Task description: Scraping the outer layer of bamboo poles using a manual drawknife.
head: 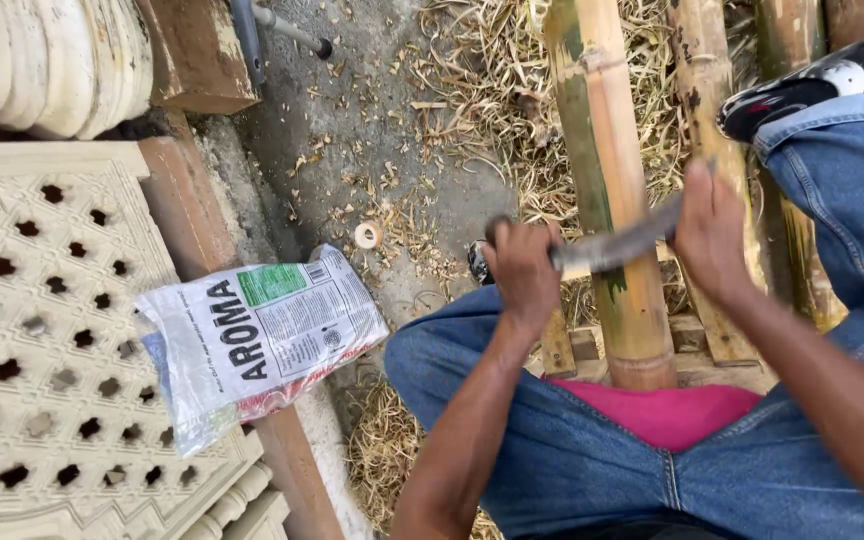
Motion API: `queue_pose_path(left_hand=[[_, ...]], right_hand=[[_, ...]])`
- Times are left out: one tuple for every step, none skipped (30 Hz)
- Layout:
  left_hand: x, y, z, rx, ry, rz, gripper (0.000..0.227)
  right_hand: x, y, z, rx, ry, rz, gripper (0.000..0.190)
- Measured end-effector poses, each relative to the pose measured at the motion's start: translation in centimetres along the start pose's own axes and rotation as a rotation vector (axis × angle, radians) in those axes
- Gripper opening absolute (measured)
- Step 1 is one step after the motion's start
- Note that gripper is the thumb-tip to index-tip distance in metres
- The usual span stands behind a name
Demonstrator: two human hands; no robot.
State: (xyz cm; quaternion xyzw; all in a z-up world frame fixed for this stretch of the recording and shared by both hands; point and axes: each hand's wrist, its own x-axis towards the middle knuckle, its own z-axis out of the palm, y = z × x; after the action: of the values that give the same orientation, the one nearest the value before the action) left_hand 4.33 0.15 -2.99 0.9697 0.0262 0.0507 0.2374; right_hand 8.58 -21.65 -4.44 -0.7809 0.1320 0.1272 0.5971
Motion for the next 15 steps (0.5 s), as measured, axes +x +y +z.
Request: queue_pose_path(left_hand=[[-2.6,0.2,-0.1,0.0,0.0,-0.01,0.027],[-5.3,0.4,-0.2,-0.018,-0.06,-0.016,0.028],[-7.6,0.4,-0.1,-0.038,-0.113,-0.015,0.028],[-8.6,0.6,-0.7,-0.04,-0.105,-0.018,0.028],[-8.9,0.7,-0.8,-0.032,-0.045,0.012,0.026],[-9.1,0.8,-0.8,-0.023,0.015,0.041,0.024],[-8.6,1.1,-0.9,-0.025,0.012,0.033,0.024],[-8.0,1.3,-1.0,-0.025,0.009,0.037,0.026],[-7.2,1.1,-1.2,-0.024,0.01,0.046,0.029],[-7.5,0.9,-1.4,-0.025,0.012,0.042,0.029],[-7.3,0.8,-1.1,-0.038,0.029,0.057,0.028],[-7.1,0.7,-0.7,-0.051,0.045,0.072,0.028],[-6.5,0.7,-0.6,-0.053,0.035,0.063,0.028],[-5.9,0.6,-0.5,-0.044,0.041,0.055,0.027],[-5.3,0.4,-0.4,-0.033,0.044,0.048,0.026]], right_hand=[[-2.7,1.8,-0.3,-0.004,-0.009,0.002,0.048],[-5.4,3.5,-0.7,-0.017,0.018,0.066,0.05],[-7.9,5.3,-0.9,-0.03,0.051,0.12,0.053],[-9.5,6.3,-0.6,-0.033,0.047,0.114,0.053],[-10.2,7.3,-0.4,-0.16,0.161,0.084,0.05],[-10.7,8.3,-0.2,-0.286,0.276,0.053,0.048],[-10.4,8.0,-0.4,-0.291,0.27,0.056,0.048],[-10.1,7.7,-0.4,-0.224,0.27,0.085,0.051],[-9.5,7.3,-0.2,-0.155,0.274,0.11,0.054],[-9.9,7.0,0.0,-0.158,0.27,0.108,0.054],[-9.8,6.9,0.0,-0.131,0.288,0.108,0.052],[-9.5,6.9,0.0,-0.105,0.305,0.107,0.049],[-8.8,6.7,-0.1,-0.112,0.301,0.118,0.049],[-8.0,6.7,-0.2,-0.095,0.269,0.087,0.05],[-7.3,6.6,-0.2,-0.076,0.238,0.058,0.051]])
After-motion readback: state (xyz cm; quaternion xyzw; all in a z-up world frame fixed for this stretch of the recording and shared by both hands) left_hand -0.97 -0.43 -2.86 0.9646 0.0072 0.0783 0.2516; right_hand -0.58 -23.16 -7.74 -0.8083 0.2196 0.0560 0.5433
